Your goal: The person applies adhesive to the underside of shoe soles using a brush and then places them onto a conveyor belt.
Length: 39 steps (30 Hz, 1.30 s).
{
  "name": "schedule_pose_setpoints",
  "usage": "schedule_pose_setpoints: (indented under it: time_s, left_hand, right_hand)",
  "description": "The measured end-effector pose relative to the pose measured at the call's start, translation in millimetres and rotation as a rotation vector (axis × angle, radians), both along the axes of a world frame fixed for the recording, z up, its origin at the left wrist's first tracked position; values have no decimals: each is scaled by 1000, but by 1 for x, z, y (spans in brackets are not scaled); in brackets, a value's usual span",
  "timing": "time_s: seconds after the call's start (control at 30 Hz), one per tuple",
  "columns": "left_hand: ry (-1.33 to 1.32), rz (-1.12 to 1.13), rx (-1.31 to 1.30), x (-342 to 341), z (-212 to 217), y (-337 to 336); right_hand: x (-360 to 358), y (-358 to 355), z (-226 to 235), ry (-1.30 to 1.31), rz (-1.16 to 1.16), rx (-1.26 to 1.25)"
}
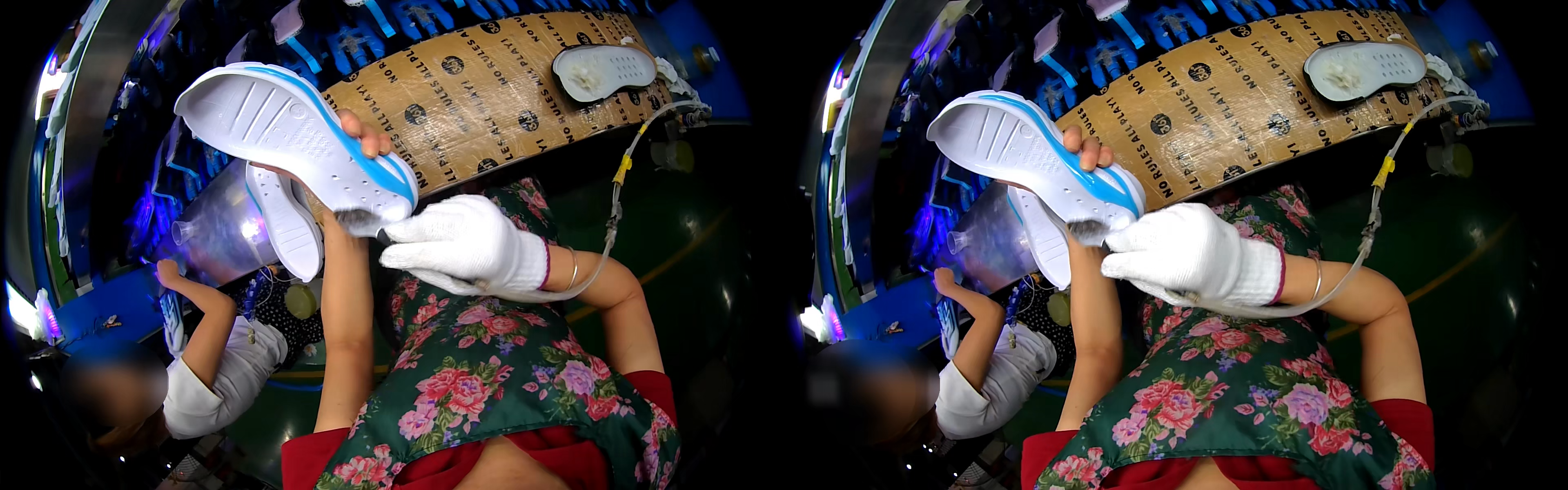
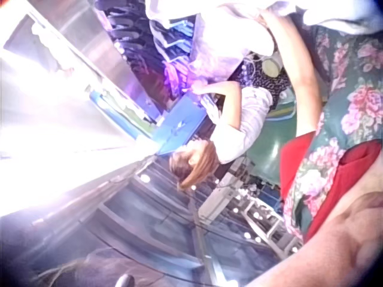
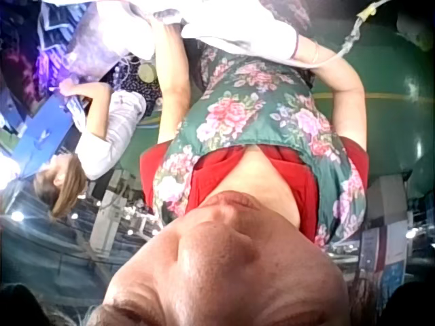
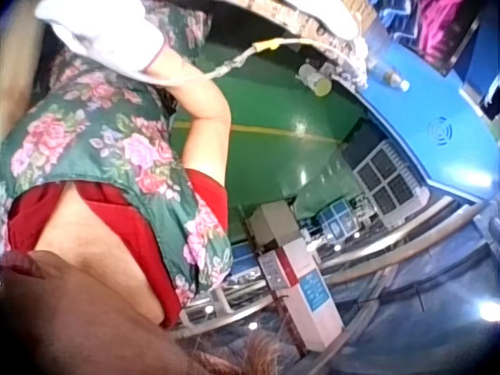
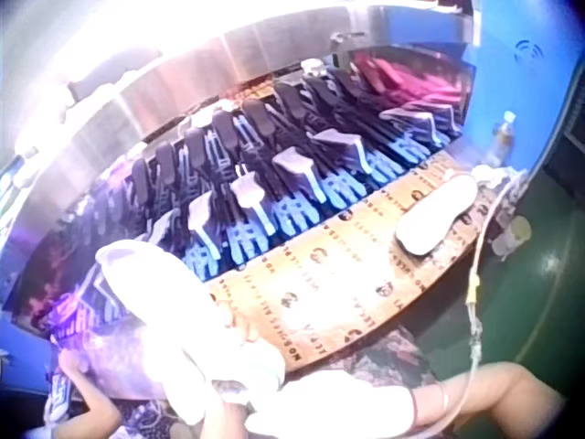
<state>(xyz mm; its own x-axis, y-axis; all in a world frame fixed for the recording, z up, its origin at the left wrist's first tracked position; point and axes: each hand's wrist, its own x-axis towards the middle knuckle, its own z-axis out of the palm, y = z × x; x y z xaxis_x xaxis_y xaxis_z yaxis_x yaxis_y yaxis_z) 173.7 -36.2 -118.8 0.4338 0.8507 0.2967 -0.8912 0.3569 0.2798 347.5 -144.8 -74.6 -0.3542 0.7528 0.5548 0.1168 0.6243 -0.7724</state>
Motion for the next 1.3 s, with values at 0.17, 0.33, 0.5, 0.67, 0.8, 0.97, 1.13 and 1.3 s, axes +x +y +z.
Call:
schedule_pose_setpoints:
  time_s: [0.17, 0.33, 0.5, 0.67, 0.8, 0.97, 1.13, 1.3]
  left_hand:
    - [90, -60, 24, -6, -1, 9]
    - [236, -197, 72, -7, 4, 25]
    - [348, -378, 60, -8, 0, 29]
    - [693, -407, -49, -11, -6, 39]
    - [894, -464, 124, -12, -8, 49]
    - [1595, -558, 536, 19, 46, 50]
    - [1833, -755, 708, 31, 48, 51]
    - [1828, -798, 833, 43, 47, 53]
  right_hand:
    - [9, 13, 4, 1, -145, 134]
    - [6, 5, 0, -119, -23, 71]
    - [5, 9, 4, -34, -106, 66]
    - [2, 4, 8, -292, -31, 107]
    - [7, 11, 11, 31, 143, -139]
    - [10, 8, -5, -235, 18, 95]
    - [15, 14, 9, -54, 105, -201]
    - [23, 16, 4, -121, 33, -183]
